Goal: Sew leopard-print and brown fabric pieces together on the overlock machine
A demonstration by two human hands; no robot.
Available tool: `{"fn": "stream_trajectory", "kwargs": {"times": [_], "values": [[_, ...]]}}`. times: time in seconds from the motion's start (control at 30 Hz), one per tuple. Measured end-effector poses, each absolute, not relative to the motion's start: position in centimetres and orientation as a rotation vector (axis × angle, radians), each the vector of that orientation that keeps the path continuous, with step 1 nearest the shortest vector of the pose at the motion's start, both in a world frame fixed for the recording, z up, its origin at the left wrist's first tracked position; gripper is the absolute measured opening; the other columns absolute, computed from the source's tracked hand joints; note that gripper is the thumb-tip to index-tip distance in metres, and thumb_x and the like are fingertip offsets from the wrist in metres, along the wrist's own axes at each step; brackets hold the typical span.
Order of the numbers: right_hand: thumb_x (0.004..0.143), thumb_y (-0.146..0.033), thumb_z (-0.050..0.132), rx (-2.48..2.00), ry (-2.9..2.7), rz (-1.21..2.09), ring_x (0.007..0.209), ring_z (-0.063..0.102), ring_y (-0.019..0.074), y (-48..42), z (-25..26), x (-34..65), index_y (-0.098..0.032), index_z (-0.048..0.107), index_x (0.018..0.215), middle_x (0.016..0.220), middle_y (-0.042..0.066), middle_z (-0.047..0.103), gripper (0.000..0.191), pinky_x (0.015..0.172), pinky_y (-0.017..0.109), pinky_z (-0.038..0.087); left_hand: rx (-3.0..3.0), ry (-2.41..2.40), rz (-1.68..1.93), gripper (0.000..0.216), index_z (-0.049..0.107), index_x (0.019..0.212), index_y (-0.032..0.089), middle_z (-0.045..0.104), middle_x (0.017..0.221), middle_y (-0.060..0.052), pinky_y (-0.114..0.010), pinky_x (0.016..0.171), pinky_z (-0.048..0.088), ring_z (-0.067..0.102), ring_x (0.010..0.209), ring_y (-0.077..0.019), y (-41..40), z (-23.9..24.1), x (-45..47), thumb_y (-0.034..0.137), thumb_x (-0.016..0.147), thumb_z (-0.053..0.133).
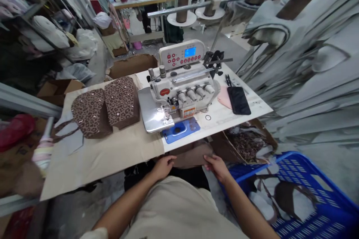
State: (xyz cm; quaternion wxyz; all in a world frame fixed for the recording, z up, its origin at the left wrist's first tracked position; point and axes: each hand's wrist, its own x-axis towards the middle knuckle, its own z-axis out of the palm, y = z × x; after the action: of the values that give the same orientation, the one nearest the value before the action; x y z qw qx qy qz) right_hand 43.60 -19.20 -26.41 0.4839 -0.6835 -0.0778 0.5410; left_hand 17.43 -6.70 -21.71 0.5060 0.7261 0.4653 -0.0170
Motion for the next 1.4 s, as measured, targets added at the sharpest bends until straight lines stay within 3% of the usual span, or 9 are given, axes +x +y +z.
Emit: {"fn": "stream_trajectory", "kwargs": {"times": [0.3,0.43,0.57,0.7,0.77,1.0,1.17,1.23,1.4], "values": [[0.083,-0.031,0.074,-2.107,-0.496,1.090,0.054,0.060,0.0163,-19.0,-28.4,41.6,-0.022,0.051,0.066,0.057,0.000,0.059,0.029,0.050,0.025,0.041,1.839,1.153,-0.177,0.044,0.067,0.136,0.017,0.065,0.143,-0.014,-0.042,0.119,0.042,0.058,0.137,-0.0284,-7.6,-24.1,17.4,0.016,0.095,0.052],[0.092,-0.026,0.063,-2.306,-1.035,0.840,0.078,0.068,0.0212,-17.5,-26.4,39.7,-0.019,0.064,0.088,0.086,0.009,0.071,0.008,0.066,0.027,0.045,1.885,1.124,-0.272,0.047,0.066,0.135,0.016,0.067,0.136,-0.019,-0.045,0.112,0.047,0.063,0.128,-0.0339,-8.2,-23.0,16.6,0.019,0.088,0.062],[0.100,-0.028,0.052,-2.351,-1.767,0.478,0.088,0.071,0.0262,-15.5,-26.0,37.6,-0.017,0.068,0.097,0.098,0.015,0.074,0.021,0.076,0.033,0.051,1.921,1.060,-0.216,0.047,0.068,0.131,0.018,0.076,0.114,-0.012,-0.040,0.102,0.051,0.069,0.110,-0.0282,-7.8,-19.2,14.8,0.020,0.085,0.064],[0.095,-0.035,0.056,-2.121,-1.997,0.282,0.122,0.062,0.0377,-13.8,-28.6,36.0,-0.018,0.072,0.119,0.123,0.018,0.072,0.033,0.102,0.052,0.047,1.741,0.813,-0.117,0.041,0.073,0.122,0.018,0.076,0.089,-0.004,-0.025,0.068,0.051,0.066,0.074,-0.0164,-6.2,-13.7,12.3,0.034,0.085,0.068],[0.093,-0.033,0.055,-2.198,-1.990,0.268,0.131,0.057,0.0408,-13.2,-30.1,35.3,-0.017,0.071,0.127,0.133,0.018,0.070,0.041,0.108,0.057,0.042,1.733,0.759,0.012,0.039,0.074,0.120,0.018,0.075,0.088,-0.004,-0.023,0.063,0.048,0.063,0.070,-0.0142,-4.7,-11.0,10.5,0.038,0.087,0.067],[0.091,-0.053,0.050,-2.241,-1.840,0.213,0.149,0.038,0.0477,-16.0,-33.5,34.2,-0.025,0.068,0.139,0.158,0.012,0.052,0.058,0.110,0.068,0.039,2.300,1.569,0.795,0.025,0.075,0.103,0.019,0.071,0.101,-0.011,-0.041,0.094,0.049,0.063,0.100,-0.0273,4.7,-6.1,2.4,0.038,0.096,0.061],[0.077,-0.057,0.071,-2.184,-1.835,0.406,0.139,0.047,0.0587,-17.7,-32.7,34.9,-0.043,0.077,0.123,0.151,0.013,0.059,0.049,0.096,0.078,0.048,2.336,2.047,0.423,0.021,0.072,0.100,0.017,0.067,0.108,-0.016,-0.044,0.093,0.046,0.060,0.104,-0.0320,9.0,-5.0,-1.0,0.028,0.098,0.055],[0.077,-0.047,0.074,-2.066,-1.875,0.460,0.130,0.057,0.0563,-16.8,-30.0,34.3,-0.039,0.082,0.114,0.137,0.017,0.069,0.039,0.097,0.075,0.051,2.327,2.084,0.278,0.021,0.070,0.097,0.016,0.066,0.109,-0.018,-0.045,0.092,0.046,0.060,0.105,-0.0337,9.9,-4.5,-1.2,0.025,0.099,0.051],[0.098,-0.023,0.056,-1.177,-1.943,0.620,0.105,0.075,0.0277,-12.9,-20.7,29.6,-0.031,0.073,0.123,0.112,0.010,0.078,0.031,0.092,0.042,0.065,2.140,2.084,0.569,0.026,0.067,0.105,0.015,0.072,0.097,-0.014,-0.040,0.088,0.048,0.066,0.095,-0.0285,10.4,-3.3,0.0,0.019,0.101,0.042]]}}
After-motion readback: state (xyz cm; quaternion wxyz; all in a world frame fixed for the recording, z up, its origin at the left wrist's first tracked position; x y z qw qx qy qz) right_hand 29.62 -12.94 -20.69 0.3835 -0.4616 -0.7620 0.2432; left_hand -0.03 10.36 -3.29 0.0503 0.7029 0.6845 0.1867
